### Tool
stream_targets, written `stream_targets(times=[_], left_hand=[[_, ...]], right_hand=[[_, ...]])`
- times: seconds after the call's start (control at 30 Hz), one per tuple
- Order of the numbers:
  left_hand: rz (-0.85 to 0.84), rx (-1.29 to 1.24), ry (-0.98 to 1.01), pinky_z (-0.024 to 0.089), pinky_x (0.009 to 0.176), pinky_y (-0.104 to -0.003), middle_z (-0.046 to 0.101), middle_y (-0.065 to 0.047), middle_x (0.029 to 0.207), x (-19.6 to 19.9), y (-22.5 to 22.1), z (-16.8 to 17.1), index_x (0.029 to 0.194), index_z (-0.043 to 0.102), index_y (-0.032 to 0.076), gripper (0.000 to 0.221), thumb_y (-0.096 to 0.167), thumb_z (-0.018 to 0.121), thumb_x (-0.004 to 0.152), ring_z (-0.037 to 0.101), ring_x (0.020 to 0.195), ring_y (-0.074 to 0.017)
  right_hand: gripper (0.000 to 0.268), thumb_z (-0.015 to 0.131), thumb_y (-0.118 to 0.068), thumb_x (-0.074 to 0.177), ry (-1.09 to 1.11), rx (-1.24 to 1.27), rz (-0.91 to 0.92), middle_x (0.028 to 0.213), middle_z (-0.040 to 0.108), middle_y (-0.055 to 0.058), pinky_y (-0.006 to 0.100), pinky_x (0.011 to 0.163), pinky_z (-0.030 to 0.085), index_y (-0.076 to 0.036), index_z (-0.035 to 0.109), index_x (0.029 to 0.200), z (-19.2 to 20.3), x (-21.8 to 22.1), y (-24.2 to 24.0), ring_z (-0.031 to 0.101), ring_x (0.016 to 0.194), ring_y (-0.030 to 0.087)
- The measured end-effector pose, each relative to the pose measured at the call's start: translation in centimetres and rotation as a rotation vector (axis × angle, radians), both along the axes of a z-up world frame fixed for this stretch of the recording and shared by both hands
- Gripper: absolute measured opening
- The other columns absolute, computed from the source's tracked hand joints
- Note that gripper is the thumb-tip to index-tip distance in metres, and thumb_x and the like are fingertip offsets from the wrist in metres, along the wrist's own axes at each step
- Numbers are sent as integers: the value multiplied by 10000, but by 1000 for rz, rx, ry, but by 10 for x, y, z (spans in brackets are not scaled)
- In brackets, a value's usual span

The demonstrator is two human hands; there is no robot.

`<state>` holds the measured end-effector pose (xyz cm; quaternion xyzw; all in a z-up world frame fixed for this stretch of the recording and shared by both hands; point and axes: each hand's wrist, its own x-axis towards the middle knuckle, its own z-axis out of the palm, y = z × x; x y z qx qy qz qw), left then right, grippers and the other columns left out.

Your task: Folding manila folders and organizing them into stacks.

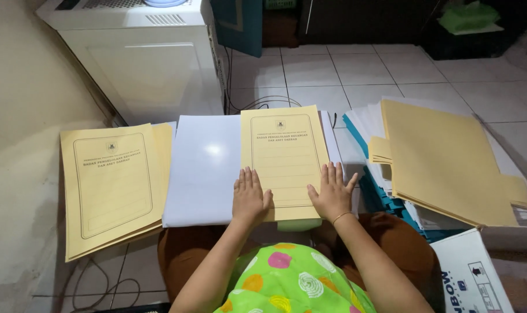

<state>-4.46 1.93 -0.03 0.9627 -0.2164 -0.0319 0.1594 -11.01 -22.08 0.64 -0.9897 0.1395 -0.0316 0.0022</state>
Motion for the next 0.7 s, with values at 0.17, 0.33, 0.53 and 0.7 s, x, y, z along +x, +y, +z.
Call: stream_targets(times=[0.17, 0.33, 0.53, 0.7], left_hand=[[43, 16, 35, 75, 1230, -500, 132, -275, 1671, 4, -7, -2, 1592, 192, -41, 807, 476, 306, 983, 38, 1566, -407], [-2, 52, 53, 67, 1234, -510, 153, -226, 1680, -4, -7, 12, 1607, 215, 15, 721, 404, 306, 1008, 40, 1561, -414], [127, -16, 87, 27, 1232, -520, 114, -237, 1686, 1, 7, 14, 1607, 187, 3, 782, 472, 315, 995, 18, 1567, -402], [73, 15, 94, -6, 1225, -511, 79, -266, 1682, -17, -29, 30, 1591, 187, -41, 763, 421, 301, 995, -45, 1561, -413]], right_hand=[[729, 235, -512, 1017, 141, 16, -13, 1702, 191, 141, 690, 1188, 17, -86, 264, 1607, 9, 15, 49, 86, 1587, 297], [645, 218, -436, 1029, 212, 209, 342, 1716, 140, 55, 612, 1223, 97, -212, 199, 1634, 40, 14, 88, 97, 1583, 253], [704, 200, -580, 1032, 174, 169, 41, 1706, 183, 44, 625, 1219, 105, -208, 195, 1630, 29, -3, 18, 119, 1576, 246], [666, 224, -494, 1053, 83, 33, -102, 1706, 214, 100, 663, 1203, 73, -142, 262, 1617, 13, 4, 13, 108, 1589, 307]])
